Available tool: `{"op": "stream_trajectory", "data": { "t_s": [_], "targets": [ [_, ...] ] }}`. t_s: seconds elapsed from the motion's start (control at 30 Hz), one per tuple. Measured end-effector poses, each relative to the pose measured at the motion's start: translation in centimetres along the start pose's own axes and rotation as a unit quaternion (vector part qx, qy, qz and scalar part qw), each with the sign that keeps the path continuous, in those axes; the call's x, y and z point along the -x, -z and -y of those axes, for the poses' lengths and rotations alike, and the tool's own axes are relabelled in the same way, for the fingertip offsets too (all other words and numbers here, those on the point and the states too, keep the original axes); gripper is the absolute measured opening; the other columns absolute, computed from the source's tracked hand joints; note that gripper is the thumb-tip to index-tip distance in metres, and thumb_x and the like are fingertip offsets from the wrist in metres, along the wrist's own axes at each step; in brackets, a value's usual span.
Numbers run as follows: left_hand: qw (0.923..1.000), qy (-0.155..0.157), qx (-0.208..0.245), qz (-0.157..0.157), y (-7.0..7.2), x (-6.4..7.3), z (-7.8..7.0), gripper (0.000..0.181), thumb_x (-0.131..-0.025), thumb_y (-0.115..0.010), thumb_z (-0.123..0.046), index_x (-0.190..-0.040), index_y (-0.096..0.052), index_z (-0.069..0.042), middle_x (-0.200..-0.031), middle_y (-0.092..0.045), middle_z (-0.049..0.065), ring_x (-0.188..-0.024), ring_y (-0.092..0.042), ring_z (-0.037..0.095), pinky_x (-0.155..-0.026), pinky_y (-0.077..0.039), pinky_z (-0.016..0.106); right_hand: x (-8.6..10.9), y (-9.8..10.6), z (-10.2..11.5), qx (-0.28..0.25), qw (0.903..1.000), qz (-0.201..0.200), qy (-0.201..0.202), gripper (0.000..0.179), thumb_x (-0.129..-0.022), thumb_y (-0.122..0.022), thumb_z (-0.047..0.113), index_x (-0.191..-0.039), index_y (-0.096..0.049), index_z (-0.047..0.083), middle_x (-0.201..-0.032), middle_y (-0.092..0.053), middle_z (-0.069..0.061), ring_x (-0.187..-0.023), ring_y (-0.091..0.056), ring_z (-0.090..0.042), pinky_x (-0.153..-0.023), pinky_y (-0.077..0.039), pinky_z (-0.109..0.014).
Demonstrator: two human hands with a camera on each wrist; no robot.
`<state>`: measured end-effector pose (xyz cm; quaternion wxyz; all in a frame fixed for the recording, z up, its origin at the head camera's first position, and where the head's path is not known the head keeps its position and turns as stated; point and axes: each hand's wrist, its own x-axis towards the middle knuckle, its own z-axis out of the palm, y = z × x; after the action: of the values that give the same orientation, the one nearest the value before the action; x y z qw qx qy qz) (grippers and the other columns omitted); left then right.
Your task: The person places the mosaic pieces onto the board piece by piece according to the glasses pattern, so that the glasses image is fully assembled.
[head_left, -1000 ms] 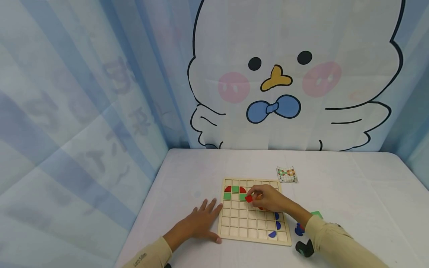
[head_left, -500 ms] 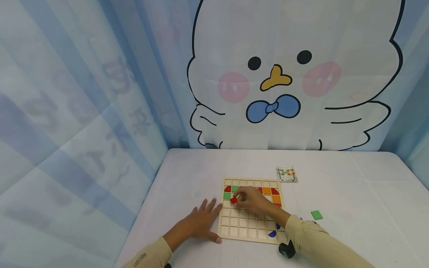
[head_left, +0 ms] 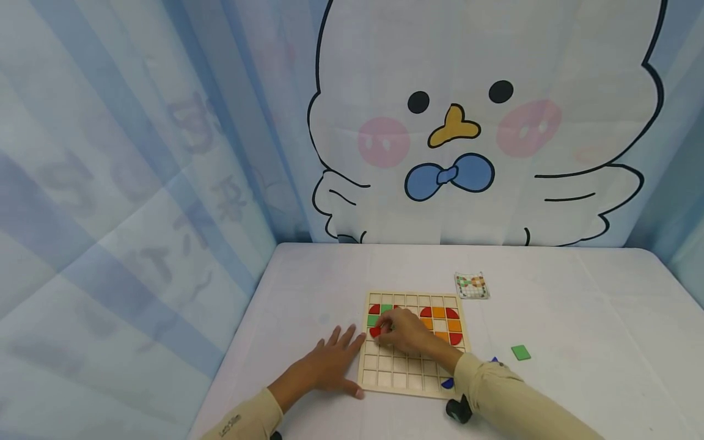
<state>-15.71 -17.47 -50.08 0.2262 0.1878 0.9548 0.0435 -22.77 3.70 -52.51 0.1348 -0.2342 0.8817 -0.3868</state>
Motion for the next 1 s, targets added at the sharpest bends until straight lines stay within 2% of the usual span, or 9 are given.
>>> {"op": "stream_trajectory", "data": {
  "t_s": [0.37, 0.73, 1.0],
  "targets": [
    [1.0, -0.001, 0.003, 0.0, 0.2, 0.0, 0.0, 0.113, -0.072, -0.074, -0.072, -0.161, -0.024, -0.024, -0.169, -0.017, 0.01, -0.153, -0.019, 0.042, -0.113, -0.033, 0.065, -0.1, -0.1, 1.1, 0.048, 0.9985, -0.022, 0.01, 0.02, -0.081, -0.084, 0.021, -0.096, -0.075, 0.01, -0.07, -0.059, 0.009, -0.063, -0.053, -0.008, -0.056, -0.044, -0.023],
    [1.0, 0.004, 0.004, 0.001, -0.1, -0.3, 0.1, 0.114, -0.07, -0.075, -0.073, -0.161, -0.024, -0.026, -0.169, -0.017, 0.009, -0.153, -0.019, 0.042, -0.113, -0.033, 0.065, -0.3, 0.4, 1.1, 0.057, 0.9983, -0.002, 0.004, 0.017, -0.082, -0.082, 0.017, -0.097, -0.076, 0.012, -0.072, -0.062, 0.009, -0.065, -0.055, -0.008, -0.059, -0.045, -0.023],
    [0.9999, 0.007, 0.007, 0.0, -0.1, -0.2, 0.0, 0.113, -0.071, -0.076, -0.071, -0.161, -0.024, -0.025, -0.169, -0.017, 0.009, -0.153, -0.019, 0.042, -0.113, -0.033, 0.066, -0.2, 0.5, 1.4, 0.061, 0.9981, -0.002, -0.004, 0.016, -0.082, -0.082, 0.017, -0.096, -0.076, 0.012, -0.073, -0.062, 0.009, -0.067, -0.055, -0.008, -0.062, -0.045, -0.023]
  ]
}}
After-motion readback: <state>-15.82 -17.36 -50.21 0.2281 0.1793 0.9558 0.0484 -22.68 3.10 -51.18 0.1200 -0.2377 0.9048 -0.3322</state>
